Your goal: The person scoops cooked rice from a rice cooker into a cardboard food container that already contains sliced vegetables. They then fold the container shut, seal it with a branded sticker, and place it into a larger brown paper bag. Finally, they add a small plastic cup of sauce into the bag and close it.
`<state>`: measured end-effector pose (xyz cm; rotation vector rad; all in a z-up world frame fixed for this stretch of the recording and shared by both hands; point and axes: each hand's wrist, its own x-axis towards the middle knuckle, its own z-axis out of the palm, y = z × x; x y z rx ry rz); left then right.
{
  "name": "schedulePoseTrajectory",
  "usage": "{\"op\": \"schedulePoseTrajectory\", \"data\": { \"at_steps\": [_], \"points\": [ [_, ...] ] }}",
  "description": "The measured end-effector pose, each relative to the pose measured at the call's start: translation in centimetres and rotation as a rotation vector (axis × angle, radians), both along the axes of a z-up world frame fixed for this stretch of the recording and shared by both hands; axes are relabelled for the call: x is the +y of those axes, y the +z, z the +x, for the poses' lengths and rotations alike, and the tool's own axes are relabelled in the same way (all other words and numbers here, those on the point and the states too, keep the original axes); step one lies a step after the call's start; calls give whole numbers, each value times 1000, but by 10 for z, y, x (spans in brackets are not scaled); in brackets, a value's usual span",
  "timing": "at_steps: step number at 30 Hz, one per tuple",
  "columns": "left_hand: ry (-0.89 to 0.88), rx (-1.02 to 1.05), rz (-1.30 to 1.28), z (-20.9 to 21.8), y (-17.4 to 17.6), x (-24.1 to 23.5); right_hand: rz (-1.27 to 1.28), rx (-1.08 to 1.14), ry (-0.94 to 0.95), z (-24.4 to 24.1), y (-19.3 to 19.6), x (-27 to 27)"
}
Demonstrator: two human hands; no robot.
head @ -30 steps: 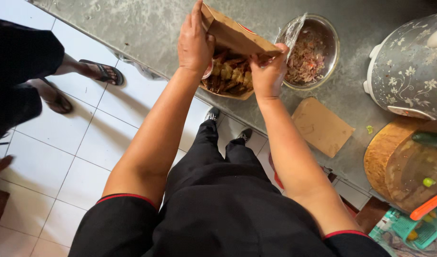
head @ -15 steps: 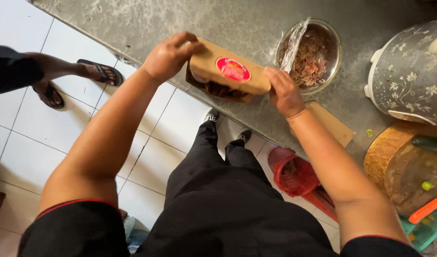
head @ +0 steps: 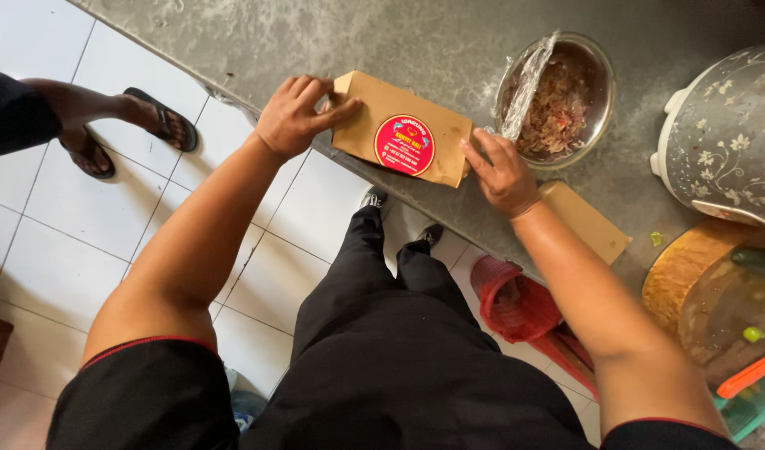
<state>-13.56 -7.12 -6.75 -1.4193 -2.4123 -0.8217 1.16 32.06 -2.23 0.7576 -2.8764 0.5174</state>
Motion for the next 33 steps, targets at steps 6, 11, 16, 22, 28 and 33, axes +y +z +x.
{"op": "schedulePoseTrajectory", "data": {
  "at_steps": [6,11,16,22,28,33],
  "points": [
    [92,-46,-29,11,-2,7,-315,-124,-392,17,-2,-33],
    [125,-85,40,11,4,14,-405,-83,-476,8,4,-43],
    [138,-211,65,9,8,24,-575,-275,-467,-1,4,-18],
    [149,-329,119,14,16,33,-1181,-541,-660,4,-26,-34],
    [158,-343,128,21,15,31,-1166,-443,-794,21,-42,-52],
    [137,-333,141,21,12,26,-1093,-394,-703,36,-45,-51]
  ]
}}
